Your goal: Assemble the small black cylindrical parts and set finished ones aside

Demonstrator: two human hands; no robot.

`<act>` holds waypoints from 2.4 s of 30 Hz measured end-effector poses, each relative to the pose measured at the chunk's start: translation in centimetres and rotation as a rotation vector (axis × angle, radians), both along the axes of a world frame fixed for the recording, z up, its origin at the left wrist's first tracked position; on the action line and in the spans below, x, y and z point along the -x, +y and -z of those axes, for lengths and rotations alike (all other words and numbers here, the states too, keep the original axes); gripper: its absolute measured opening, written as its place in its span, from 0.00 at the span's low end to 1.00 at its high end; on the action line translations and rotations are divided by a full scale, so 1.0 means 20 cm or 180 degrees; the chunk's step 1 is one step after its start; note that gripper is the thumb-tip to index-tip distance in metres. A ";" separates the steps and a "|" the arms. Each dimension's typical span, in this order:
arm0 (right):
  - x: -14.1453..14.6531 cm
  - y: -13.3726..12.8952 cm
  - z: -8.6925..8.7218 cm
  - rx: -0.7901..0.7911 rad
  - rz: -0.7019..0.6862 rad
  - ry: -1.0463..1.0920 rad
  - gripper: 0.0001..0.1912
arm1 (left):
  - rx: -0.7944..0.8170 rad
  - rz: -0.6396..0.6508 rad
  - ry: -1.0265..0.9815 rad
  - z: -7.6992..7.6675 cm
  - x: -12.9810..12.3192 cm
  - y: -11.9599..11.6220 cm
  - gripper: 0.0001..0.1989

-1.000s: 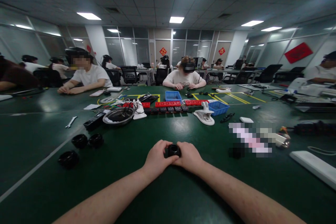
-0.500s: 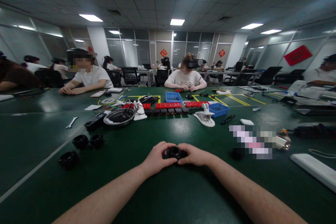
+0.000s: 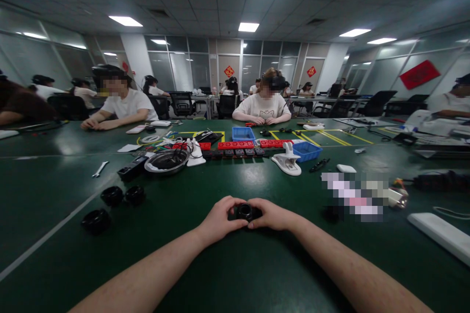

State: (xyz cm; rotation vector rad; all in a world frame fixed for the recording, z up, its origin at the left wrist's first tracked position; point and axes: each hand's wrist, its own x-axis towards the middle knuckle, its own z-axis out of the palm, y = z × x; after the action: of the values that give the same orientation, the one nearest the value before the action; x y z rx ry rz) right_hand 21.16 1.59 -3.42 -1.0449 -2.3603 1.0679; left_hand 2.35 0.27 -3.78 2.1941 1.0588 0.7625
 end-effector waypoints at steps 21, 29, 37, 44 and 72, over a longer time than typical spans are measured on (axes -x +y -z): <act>0.01 -0.03 -0.01 -0.0672 0.0029 -0.0314 0.28 | -0.0110 -0.0242 -0.0031 0.00 0.00 -0.01 0.16; -0.01 -0.01 -0.02 -0.0345 -0.0263 0.0055 0.16 | -0.0061 -0.0092 -0.0122 0.00 0.00 -0.01 0.17; 0.00 0.01 0.02 -0.0206 -0.0102 0.0106 0.17 | -0.0057 -0.0084 -0.0073 0.02 0.00 0.00 0.17; 0.01 0.00 0.01 -0.0230 0.0141 -0.0100 0.18 | -0.0001 -0.0060 -0.0100 0.02 -0.01 0.00 0.18; -0.03 0.02 0.02 -0.0514 -0.0173 -0.0323 0.16 | 0.0009 -0.0027 -0.0077 0.02 0.00 -0.01 0.17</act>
State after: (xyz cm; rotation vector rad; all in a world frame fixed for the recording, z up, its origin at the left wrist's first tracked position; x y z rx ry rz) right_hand 21.72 1.98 -3.82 -1.0033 -2.5207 0.8438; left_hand 2.42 0.13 -4.10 2.1738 1.0574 0.7889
